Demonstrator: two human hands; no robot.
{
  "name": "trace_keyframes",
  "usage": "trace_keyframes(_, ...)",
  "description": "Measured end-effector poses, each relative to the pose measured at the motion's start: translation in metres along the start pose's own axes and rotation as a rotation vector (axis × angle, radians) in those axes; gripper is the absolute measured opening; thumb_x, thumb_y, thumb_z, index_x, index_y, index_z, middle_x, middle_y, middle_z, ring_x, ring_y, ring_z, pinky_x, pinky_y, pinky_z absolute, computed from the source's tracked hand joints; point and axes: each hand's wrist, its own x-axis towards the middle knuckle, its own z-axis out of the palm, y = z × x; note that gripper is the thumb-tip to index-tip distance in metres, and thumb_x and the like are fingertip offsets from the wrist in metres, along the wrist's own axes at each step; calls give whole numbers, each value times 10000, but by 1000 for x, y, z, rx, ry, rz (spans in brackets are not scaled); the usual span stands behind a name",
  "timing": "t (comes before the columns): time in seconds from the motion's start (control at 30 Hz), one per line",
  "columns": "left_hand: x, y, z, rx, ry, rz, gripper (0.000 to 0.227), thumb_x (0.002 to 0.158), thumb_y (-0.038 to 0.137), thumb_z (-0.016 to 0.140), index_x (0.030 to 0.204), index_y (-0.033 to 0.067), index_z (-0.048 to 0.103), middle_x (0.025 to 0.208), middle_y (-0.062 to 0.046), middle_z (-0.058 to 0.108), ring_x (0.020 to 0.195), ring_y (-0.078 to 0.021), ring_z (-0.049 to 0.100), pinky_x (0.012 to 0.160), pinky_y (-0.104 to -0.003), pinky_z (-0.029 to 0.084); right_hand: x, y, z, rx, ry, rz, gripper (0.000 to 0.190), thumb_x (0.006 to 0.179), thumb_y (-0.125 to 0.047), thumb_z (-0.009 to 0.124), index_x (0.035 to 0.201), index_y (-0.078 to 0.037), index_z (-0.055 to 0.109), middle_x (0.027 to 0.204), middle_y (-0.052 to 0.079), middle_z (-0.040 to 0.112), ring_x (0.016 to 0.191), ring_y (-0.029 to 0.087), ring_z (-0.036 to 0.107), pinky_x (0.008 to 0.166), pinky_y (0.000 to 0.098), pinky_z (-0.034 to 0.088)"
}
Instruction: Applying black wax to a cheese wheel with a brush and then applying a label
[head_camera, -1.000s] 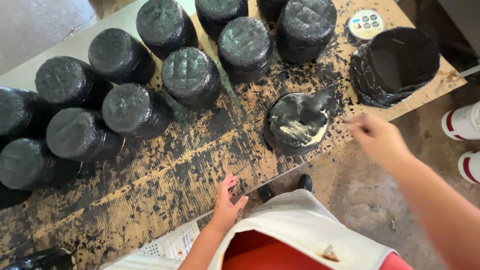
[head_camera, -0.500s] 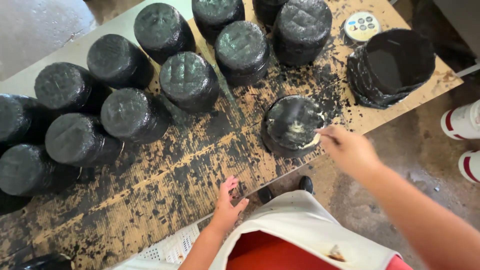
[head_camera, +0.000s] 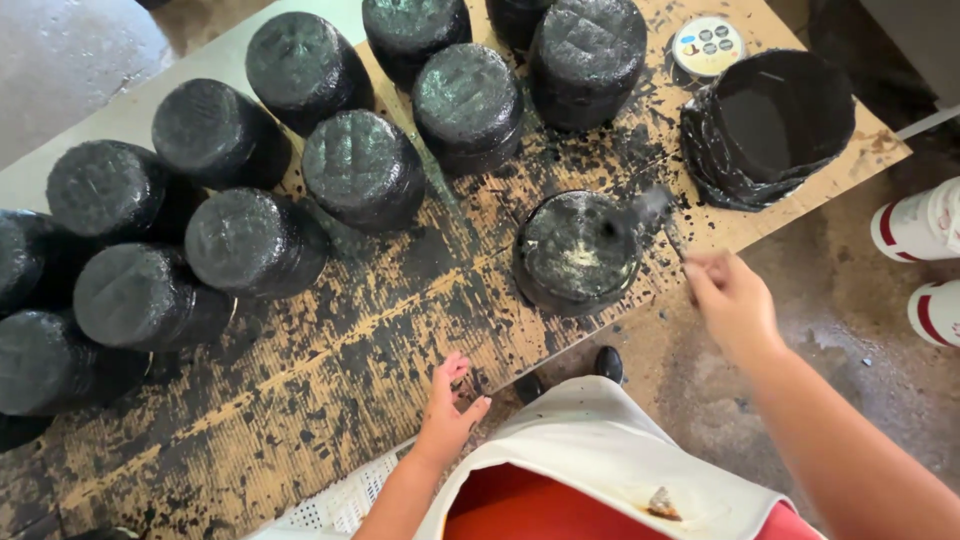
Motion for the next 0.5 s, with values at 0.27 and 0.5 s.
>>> trace_keyframes(0.27, 3, 17, -7, -47, 6, 35, 784, 916, 214, 672, 1560, 113, 237, 1591, -84, 400, 1466, -226, 399, 1180, -468, 338, -20, 53, 1, 51, 42, 65, 275, 1050, -277, 575, 1267, -145, 680, 985, 93, 702, 739, 248, 594, 672, 415, 465)
trace_keyframes(0.5, 8, -2, -3, -28, -20, 23, 798, 924, 277, 669, 1570, 129, 225, 1591, -87, 408, 1473, -231, 397, 1148, -455, 360, -10, -3, 11, -250, -50, -197, 291, 1066, -309, 532, 1261, -172, 698, 744, 77, 720, 578, 231, 564, 633, 374, 446)
